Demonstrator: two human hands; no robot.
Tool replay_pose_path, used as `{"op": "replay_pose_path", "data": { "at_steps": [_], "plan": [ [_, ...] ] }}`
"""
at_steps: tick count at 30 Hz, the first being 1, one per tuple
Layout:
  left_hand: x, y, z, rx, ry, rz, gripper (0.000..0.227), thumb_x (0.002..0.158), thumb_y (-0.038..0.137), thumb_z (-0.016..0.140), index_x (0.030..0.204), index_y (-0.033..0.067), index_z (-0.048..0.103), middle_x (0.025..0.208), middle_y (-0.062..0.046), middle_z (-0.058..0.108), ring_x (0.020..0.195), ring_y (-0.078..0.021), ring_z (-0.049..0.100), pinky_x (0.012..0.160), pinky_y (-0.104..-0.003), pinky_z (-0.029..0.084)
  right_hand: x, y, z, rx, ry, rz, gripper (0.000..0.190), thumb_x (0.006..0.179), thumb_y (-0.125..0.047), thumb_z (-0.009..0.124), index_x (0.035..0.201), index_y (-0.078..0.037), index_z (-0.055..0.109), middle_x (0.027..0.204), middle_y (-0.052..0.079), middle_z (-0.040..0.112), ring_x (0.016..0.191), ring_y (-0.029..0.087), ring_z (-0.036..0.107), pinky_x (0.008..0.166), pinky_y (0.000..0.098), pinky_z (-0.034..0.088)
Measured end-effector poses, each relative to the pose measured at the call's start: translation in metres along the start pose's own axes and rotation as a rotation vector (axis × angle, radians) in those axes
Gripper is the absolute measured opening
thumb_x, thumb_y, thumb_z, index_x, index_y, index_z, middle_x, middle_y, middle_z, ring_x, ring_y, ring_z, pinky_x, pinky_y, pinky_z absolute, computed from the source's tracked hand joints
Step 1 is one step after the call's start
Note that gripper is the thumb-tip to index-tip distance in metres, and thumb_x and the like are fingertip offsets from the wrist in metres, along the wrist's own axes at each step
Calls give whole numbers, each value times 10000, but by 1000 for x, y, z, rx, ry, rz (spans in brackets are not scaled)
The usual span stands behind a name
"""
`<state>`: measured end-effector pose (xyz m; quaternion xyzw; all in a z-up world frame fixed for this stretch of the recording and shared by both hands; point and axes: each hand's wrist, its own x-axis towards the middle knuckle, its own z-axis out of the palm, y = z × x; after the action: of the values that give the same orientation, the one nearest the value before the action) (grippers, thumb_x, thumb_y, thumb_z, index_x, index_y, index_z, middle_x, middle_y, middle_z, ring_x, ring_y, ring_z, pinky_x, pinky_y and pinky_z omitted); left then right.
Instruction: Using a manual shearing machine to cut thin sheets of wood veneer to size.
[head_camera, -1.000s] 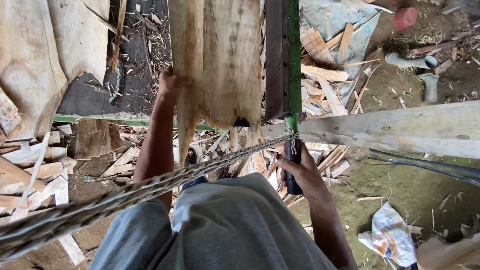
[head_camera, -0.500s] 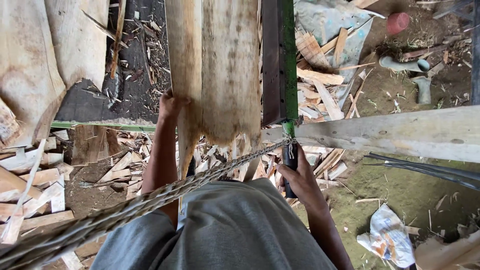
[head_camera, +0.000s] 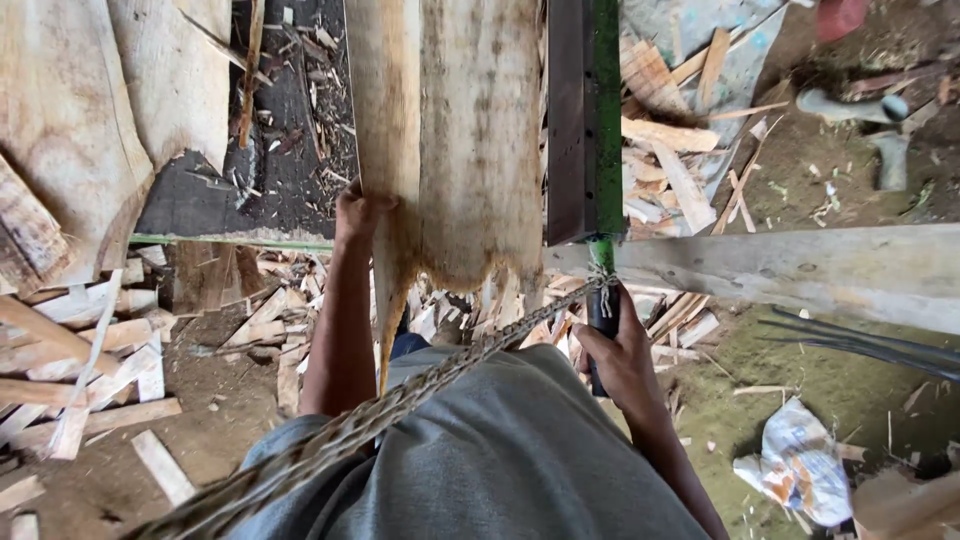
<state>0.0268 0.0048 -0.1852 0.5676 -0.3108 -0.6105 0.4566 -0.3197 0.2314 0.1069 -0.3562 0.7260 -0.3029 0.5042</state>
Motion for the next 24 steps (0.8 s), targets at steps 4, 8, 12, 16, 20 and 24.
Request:
{"op": "replay_pose_path", "data": {
  "at_steps": [4,8,12,16,20,24],
  "plan": [
    [-31,57,20,82,39,-123,477,794,-14,734,1260,56,656,1043,-64,780,883,-170,747,825,-325,654,34,65,28,-37,4,37,704,894,-122,677,1506,-64,336,712,46,595,506,155,584,452,330,490],
    [-24,53,13,161,27,-138,449,857,-4,703,1301,58,668,1081,-101,782,893,-193,744,797,-354,658,27,43,27,-103,-2,133,847,866,-169,697,1568,-103,227,712,59,598,498,170,589,454,344,503],
    [12,63,19,286,-28,-62,519,823,-30,756,1323,55,644,1157,-109,769,970,-196,738,918,-356,622,8,-16,7,-158,5,179,830,862,-207,697,1557,-110,255,776,63,630,528,177,610,461,350,530],
    [59,87,27,293,-23,-54,515,802,-3,740,1302,88,657,1170,-64,777,987,-174,764,938,-342,634,-6,-30,-7,-191,32,92,763,858,-198,711,1518,-89,342,785,81,630,540,174,619,472,340,533],
    [64,92,31,327,-18,-74,518,800,-25,725,1305,75,670,1168,-91,783,1008,-194,755,954,-356,610,-2,-14,3,-148,42,111,728,854,-195,695,1503,-88,384,782,109,639,519,199,609,458,374,515],
    [99,50,18,-9,4,-115,388,923,80,749,1300,52,663,1113,-149,793,969,-258,769,931,-406,649,49,117,33,-193,148,-162,795,839,-163,720,1534,-57,348,832,119,684,615,210,643,499,389,534]
  ]
}}
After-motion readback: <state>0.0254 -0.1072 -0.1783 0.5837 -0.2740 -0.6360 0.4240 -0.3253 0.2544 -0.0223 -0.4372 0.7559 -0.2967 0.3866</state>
